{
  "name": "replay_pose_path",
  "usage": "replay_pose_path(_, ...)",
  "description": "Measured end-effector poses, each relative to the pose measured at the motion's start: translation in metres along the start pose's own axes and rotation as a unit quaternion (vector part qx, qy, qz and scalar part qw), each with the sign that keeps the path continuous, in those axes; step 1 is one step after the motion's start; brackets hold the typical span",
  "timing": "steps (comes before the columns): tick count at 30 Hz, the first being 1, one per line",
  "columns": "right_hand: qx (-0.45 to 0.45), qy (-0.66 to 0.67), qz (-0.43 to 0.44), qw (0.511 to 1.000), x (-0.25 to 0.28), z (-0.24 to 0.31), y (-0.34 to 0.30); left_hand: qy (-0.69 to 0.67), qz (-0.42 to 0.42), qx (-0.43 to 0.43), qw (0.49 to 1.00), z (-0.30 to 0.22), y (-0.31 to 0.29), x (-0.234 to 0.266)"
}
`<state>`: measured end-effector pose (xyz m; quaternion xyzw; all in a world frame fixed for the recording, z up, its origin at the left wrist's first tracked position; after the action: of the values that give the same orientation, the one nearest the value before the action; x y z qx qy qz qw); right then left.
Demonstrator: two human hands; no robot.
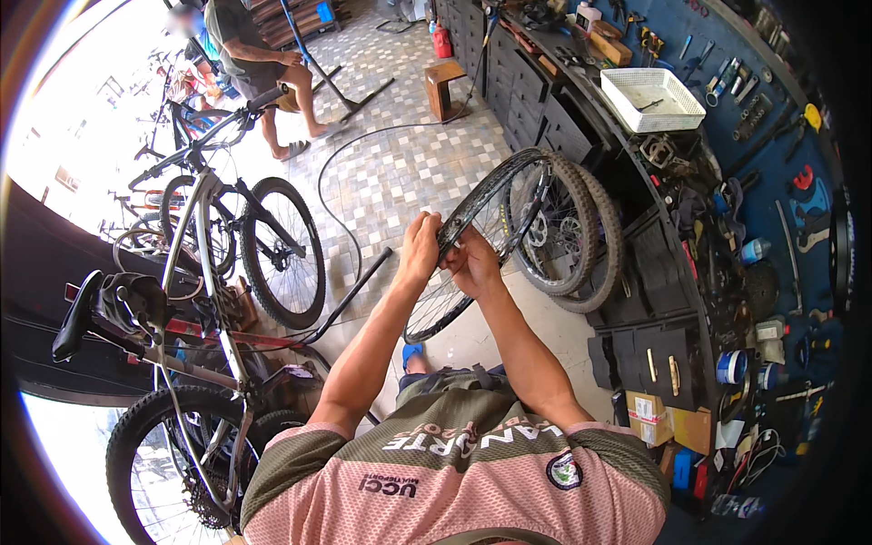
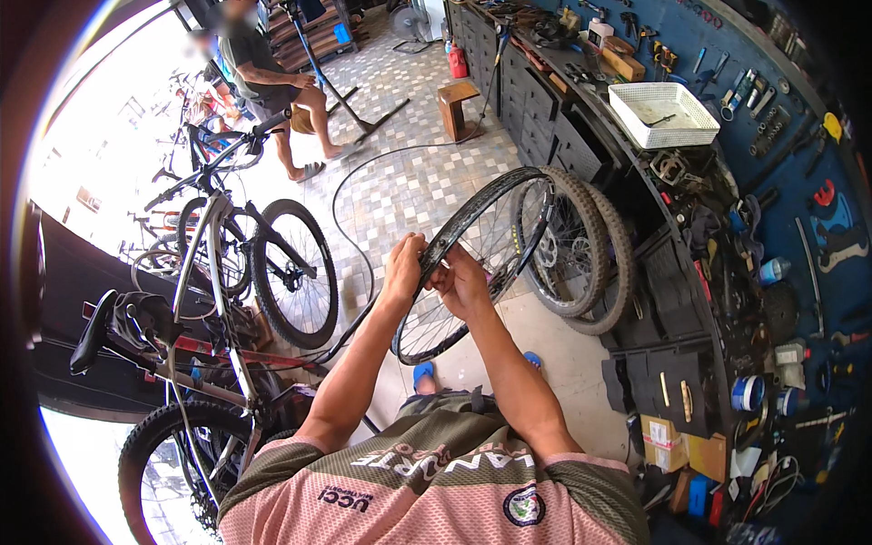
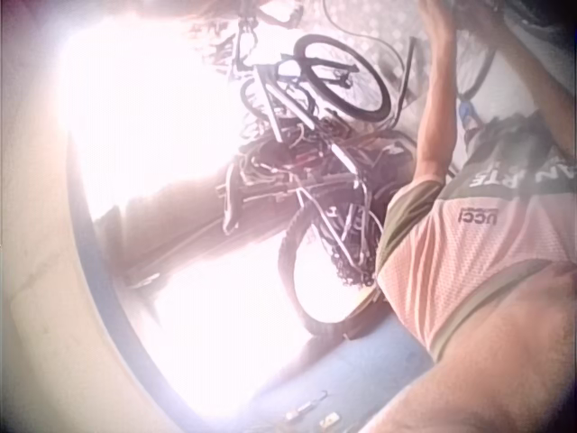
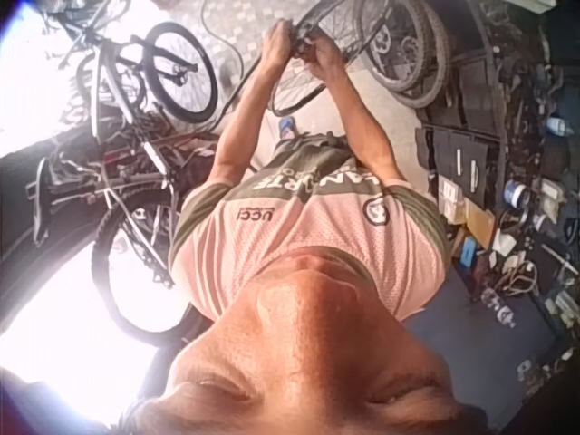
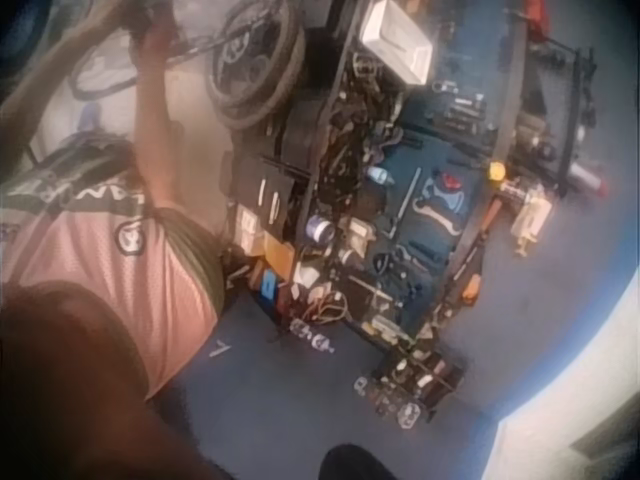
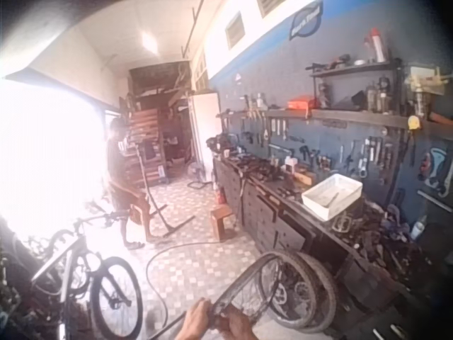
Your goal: The person removes a tire from a bicycle wheel, carries the wheel outside, and scrubs the rim with a brush and water. The person then rinses the rim and wipes it with a cloth.
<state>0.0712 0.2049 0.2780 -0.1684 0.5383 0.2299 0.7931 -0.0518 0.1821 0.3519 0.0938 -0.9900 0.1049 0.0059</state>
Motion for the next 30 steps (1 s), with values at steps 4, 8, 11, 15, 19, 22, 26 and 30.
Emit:
replay_pose_path(4, -0.005, -0.027, -0.02, 0.999, -0.005, 0.001, -0.007, -0.006, -0.005, 0.012, 1.0, 0.0, -0.002, 0.003)
replay_pose_path(8, -0.039, 0.042, 0.004, 0.998, -0.007, 0.003, -0.006, 0.014, -0.009, 0.0, 1.0, -0.003, -0.003, 0.001)
replay_pose_path(11, -0.019, 0.0, -0.022, 1.0, -0.013, 0.001, -0.005, 0.017, -0.002, 0.005, 1.0, -0.004, -0.001, 0.004)
replay_pose_path(15, -0.041, 0.063, -0.015, 0.997, -0.011, -0.001, -0.008, 0.011, -0.004, 0.0, 1.0, -0.014, -0.009, 0.001)
replay_pose_path(19, -0.032, 0.006, 0.025, 0.999, 0.008, -0.004, 0.004, 0.018, 0.007, -0.003, 1.0, -0.017, -0.006, -0.001)
replay_pose_path(22, -0.023, -0.048, 0.006, 0.999, 0.01, -0.009, 0.002, 0.029, 0.014, -0.013, 0.999, -0.012, -0.003, 0.007)
replay_pose_path(26, -0.048, 0.023, -0.027, 0.998, -0.012, -0.005, -0.004, 0.029, -0.004, 0.005, 1.0, -0.014, -0.006, 0.007)
replay_pose_path(30, -0.032, -0.044, 0.003, 0.999, 0.011, -0.004, 0.002, 0.027, 0.008, 0.002, 1.0, -0.017, -0.005, 0.004)
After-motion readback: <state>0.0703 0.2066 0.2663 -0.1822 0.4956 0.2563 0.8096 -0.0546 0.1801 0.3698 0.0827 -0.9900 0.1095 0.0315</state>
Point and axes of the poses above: each hand's wrist, its own y-axis towards the middle knuckle, its own x-axis out of the back of the hand, z = x × y, the point moved 2 cm from there along y, towards the middle knuckle, and after that the axes turned 10 degrees about y, right-handed, at the moved point
